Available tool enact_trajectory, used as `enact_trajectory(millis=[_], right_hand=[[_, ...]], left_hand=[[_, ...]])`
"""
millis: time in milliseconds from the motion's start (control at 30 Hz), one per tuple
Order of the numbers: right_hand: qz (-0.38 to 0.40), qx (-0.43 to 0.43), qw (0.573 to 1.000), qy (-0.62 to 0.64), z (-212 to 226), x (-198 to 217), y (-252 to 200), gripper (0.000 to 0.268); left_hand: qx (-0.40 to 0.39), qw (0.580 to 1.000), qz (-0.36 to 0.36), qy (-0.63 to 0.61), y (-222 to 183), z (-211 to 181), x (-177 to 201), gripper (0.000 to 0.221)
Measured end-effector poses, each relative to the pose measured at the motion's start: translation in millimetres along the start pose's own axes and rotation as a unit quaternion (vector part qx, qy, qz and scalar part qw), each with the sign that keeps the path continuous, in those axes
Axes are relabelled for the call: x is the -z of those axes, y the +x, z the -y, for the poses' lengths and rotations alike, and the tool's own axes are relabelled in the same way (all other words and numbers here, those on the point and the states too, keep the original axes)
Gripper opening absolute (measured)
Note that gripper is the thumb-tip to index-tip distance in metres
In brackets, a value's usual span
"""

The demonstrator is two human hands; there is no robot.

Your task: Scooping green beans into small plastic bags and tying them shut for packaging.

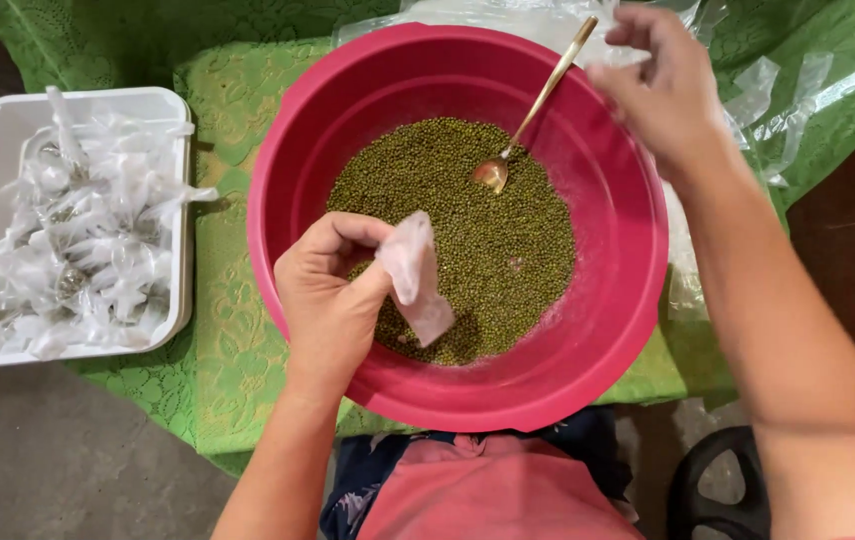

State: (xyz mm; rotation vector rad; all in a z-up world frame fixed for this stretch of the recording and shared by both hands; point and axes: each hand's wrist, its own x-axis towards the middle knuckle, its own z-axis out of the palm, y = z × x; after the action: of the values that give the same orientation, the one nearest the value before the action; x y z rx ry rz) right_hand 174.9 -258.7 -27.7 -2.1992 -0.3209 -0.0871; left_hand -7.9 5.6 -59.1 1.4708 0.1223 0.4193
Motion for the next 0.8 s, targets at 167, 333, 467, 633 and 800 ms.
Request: enact_trajectory(millis=[167,333,467,633,800], right_hand=[[0.031,-0.148,0.980,0.127,-4,-18,41,0.047],[0.071,-0.125,0.974,0.176,0,-44,43,0.029],[0.128,-0.099,0.984,0.078,11,-57,23,0.019],[0.105,-0.136,0.974,0.144,7,-63,18,0.027],[0.187,-0.189,0.919,0.292,-45,-68,11,0.020]], left_hand=[[0.000,1.000,0.005,0.002,0,9,5,0.019],[0.025,0.999,0.008,0.019,-2,4,16,0.014],[-0.027,0.997,0.023,0.074,-3,7,26,0.015],[-0.003,0.987,0.077,0.140,-5,-1,21,0.016],[0.083,0.984,0.091,0.126,-4,8,15,0.021]])
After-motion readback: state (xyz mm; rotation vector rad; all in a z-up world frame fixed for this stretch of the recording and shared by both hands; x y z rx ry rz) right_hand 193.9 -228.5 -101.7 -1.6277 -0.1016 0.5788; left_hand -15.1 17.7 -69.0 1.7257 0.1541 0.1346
